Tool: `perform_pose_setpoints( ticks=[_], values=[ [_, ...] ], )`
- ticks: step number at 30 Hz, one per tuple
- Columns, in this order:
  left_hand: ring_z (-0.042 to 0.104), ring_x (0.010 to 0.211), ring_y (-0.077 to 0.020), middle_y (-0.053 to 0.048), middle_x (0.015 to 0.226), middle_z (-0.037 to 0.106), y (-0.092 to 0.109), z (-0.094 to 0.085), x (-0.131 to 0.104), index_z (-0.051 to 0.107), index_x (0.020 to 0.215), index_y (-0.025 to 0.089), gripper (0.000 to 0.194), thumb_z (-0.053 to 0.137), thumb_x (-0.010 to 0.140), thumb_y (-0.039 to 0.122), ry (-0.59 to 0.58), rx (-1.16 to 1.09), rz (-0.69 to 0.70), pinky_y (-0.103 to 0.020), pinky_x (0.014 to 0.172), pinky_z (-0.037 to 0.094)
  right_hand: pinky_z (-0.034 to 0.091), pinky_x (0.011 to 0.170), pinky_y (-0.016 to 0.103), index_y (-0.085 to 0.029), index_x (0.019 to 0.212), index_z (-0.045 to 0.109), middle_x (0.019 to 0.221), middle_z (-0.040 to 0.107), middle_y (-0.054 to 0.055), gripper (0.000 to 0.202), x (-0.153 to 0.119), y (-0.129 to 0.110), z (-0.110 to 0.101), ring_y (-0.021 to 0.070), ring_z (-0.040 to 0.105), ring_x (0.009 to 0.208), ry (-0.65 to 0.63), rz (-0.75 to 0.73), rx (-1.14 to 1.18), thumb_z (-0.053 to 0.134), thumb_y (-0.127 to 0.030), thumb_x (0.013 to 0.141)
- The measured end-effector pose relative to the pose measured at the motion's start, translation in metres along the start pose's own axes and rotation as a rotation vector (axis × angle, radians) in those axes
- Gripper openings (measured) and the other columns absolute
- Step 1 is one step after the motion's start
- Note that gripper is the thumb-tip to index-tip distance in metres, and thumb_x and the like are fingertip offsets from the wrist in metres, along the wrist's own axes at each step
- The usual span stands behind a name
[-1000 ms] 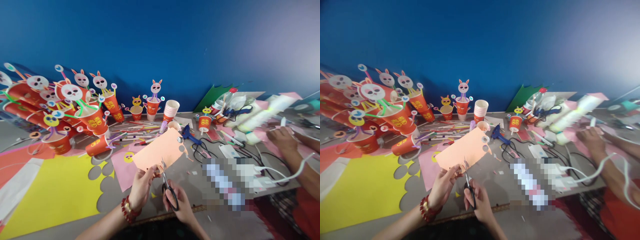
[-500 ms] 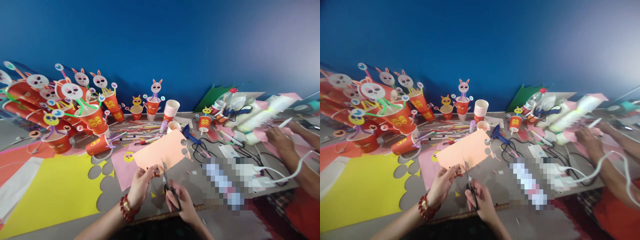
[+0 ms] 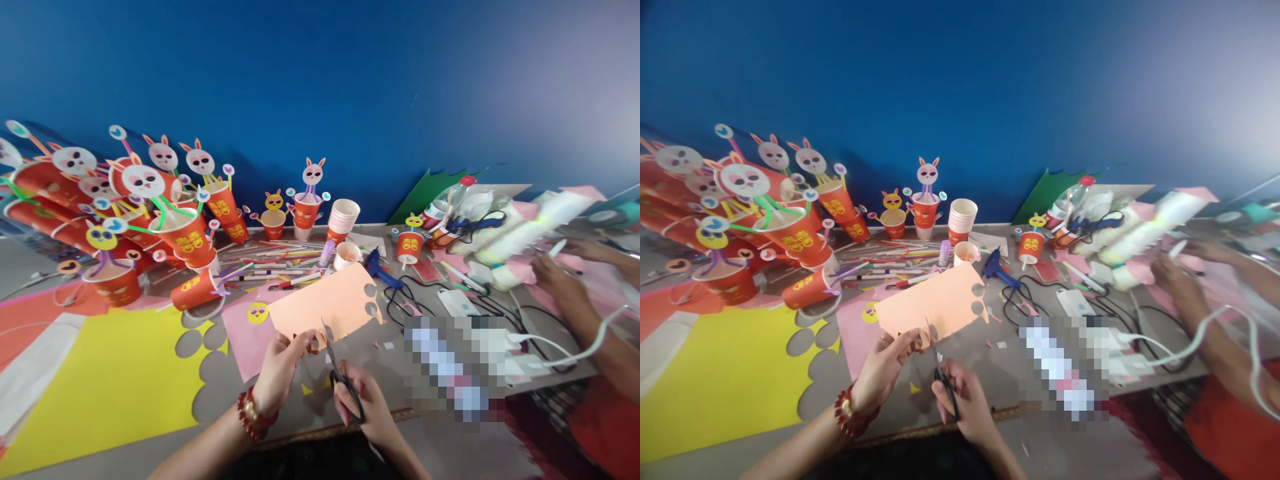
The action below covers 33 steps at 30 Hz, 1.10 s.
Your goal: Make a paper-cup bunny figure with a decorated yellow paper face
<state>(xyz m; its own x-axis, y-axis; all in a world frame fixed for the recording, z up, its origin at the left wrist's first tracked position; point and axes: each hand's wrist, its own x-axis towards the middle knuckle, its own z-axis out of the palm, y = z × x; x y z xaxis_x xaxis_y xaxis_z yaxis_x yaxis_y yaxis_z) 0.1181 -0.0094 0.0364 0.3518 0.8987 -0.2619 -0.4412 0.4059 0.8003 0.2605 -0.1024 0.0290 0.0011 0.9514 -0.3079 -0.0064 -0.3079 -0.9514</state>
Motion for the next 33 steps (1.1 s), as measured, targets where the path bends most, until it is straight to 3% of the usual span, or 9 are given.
perform_pose_setpoints(
  ticks=[12,18,23,33],
  values=[
    [0.064,0.070,-0.0172,-0.006,0.075,0.072,-0.002,-0.004,0.001,0.079,0.091,0.015,0.020,0.075,0.083,0.032,-0.025,-0.024,-0.009,-0.027,0.069,0.050,0.020,0.042,0.023,-0.023,0.069,0.042,0.042,0.040,-0.009,0.056,0.001,0.006,-0.002,0.0061,0.031,0.037,-0.005,0.011,0.042,0.061,-0.074,0.080],
    [0.065,0.071,-0.0181,-0.006,0.076,0.073,-0.001,-0.003,0.001,0.076,0.078,0.014,0.021,0.075,0.082,0.035,-0.036,-0.004,-0.007,-0.028,0.073,0.052,0.022,0.042,0.022,-0.023,0.069,0.041,0.041,0.040,-0.010,0.057,0.001,0.007,-0.002,0.0063,0.031,0.036,-0.015,0.015,0.023,0.059,-0.076,0.079],
    [0.067,0.080,-0.0192,-0.007,0.083,0.075,0.000,-0.004,0.002,0.077,0.083,0.014,0.018,0.074,0.084,0.032,-0.051,-0.004,0.008,-0.029,0.080,0.053,0.021,0.041,0.022,-0.023,0.071,0.042,0.041,0.040,-0.010,0.057,0.000,0.012,-0.002,0.0058,0.030,0.036,-0.009,0.019,0.042,0.060,-0.076,0.079],
    [0.065,0.075,-0.0171,-0.006,0.080,0.073,-0.002,-0.007,0.003,0.076,0.084,0.014,0.017,0.074,0.085,0.031,-0.050,0.011,-0.005,-0.028,0.075,0.052,0.020,0.040,0.021,-0.023,0.070,0.040,0.040,0.038,-0.011,0.056,0.000,0.017,-0.002,0.0054,0.028,0.035,-0.008,0.030,0.045,0.060,-0.074,0.080]
  ],
)
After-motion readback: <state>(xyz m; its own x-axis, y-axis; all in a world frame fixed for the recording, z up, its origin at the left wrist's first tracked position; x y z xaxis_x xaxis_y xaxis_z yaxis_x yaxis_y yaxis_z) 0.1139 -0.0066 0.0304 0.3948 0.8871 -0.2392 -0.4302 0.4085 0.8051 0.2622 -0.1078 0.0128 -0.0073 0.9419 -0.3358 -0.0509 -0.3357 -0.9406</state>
